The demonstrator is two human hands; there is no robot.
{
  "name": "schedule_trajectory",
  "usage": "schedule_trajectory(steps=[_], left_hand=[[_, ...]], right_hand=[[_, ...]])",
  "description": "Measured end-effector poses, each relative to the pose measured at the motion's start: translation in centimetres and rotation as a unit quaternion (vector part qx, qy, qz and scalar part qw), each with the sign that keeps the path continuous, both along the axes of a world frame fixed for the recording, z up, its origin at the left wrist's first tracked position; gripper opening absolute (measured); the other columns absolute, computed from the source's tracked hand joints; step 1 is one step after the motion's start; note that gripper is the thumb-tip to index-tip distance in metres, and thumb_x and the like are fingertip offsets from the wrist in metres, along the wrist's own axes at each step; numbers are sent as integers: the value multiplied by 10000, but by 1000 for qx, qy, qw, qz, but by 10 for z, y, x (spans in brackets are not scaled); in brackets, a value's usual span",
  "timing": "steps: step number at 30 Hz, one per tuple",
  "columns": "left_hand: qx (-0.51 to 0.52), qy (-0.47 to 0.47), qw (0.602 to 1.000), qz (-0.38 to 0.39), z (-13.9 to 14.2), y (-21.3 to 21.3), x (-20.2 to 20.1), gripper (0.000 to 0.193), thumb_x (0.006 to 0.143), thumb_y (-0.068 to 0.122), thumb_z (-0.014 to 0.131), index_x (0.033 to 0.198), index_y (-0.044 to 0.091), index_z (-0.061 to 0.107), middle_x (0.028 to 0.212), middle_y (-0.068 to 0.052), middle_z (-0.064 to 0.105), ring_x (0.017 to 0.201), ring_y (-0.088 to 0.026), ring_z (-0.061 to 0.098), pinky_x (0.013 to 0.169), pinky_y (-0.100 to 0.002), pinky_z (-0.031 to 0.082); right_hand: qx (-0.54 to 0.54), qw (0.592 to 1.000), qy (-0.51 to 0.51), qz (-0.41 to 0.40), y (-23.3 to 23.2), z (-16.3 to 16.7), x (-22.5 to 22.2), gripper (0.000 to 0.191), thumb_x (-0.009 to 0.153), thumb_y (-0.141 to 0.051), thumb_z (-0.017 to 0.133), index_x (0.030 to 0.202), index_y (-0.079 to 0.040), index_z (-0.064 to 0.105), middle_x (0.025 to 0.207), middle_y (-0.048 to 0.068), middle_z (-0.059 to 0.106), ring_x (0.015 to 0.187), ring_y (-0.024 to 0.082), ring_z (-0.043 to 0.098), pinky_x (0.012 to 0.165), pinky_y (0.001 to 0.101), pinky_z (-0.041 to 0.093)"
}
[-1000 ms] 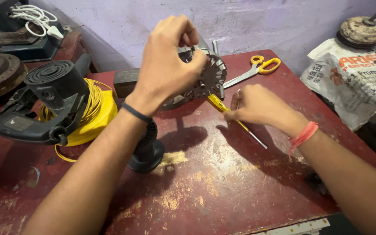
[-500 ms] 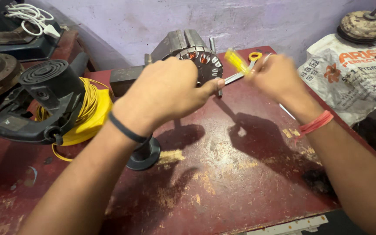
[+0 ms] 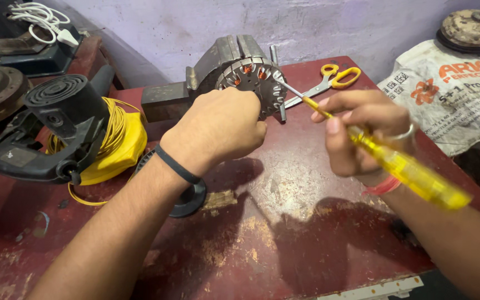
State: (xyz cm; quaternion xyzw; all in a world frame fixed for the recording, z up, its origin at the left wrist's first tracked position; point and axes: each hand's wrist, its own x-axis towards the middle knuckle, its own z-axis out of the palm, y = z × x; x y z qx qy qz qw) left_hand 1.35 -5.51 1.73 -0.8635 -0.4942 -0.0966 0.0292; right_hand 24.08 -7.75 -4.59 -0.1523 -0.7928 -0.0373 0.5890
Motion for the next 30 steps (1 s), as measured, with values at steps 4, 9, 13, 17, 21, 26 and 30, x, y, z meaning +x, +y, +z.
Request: schedule_trajectory(steps=[4, 9, 13, 17, 21, 26, 30], left_hand=[[-52, -14, 999, 7, 1, -1, 4, 380, 901, 359, 600, 873, 7, 742, 868, -244, 721, 881, -410, 708, 818, -500, 558], [-32, -16, 999, 0, 2, -2, 5, 263, 849, 197, 574, 884, 2, 747, 886, -257, 720, 880, -414, 718, 827, -490, 568], [-41, -23, 999, 6, 4, -2, 6, 280, 860, 226, 581, 873, 1, 745, 878, -255, 716, 889, -410, 712, 834, -491, 562], [-51, -36, 998, 10, 3, -2, 9, 368, 909, 338, 584, 870, 8, 742, 872, -244, 722, 895, -412, 705, 838, -500, 552], [-51, -42, 998, 0, 0, 0, 10, 379, 899, 360, 590, 871, 14, 741, 879, -236, 722, 893, -410, 706, 824, -500, 557], [-40, -33, 999, 4, -5, 3, 11, 313, 883, 253, 560, 877, 4, 750, 895, -260, 719, 888, -419, 711, 834, -500, 561], [-58, -17, 998, 9, -5, 3, 9, 278, 844, 199, 559, 879, 8, 757, 914, -263, 718, 903, -421, 712, 839, -496, 562]], right_hand=[[94, 993, -54, -48, -4, 5, -3, 251, 916, 80, 587, 1057, -21, 404, 970, 235, 666, 826, 246, 738, 694, 317, 640], [106, 988, -86, -71, 0, 10, -5, 235, 931, 69, 641, 1058, -23, 467, 1009, 208, 715, 845, 236, 759, 682, 305, 634], [116, 987, -86, -70, 4, 8, -5, 204, 931, 68, 645, 1044, -12, 495, 1017, 202, 711, 861, 241, 760, 690, 306, 634], [110, 987, -92, -76, 5, 6, -3, 210, 944, 69, 655, 1058, -18, 502, 1041, 190, 717, 868, 232, 757, 677, 289, 623], [129, 984, -99, -77, 8, 7, -3, 210, 927, 67, 650, 1045, -20, 501, 1036, 187, 712, 873, 243, 760, 684, 297, 632], [133, 982, -102, -84, 7, 7, -3, 209, 931, 69, 650, 1038, -21, 496, 1043, 178, 710, 891, 243, 760, 688, 294, 630], [133, 982, -103, -84, 6, 7, -3, 203, 921, 62, 652, 1027, -21, 500, 1036, 182, 705, 894, 254, 758, 690, 302, 628]])
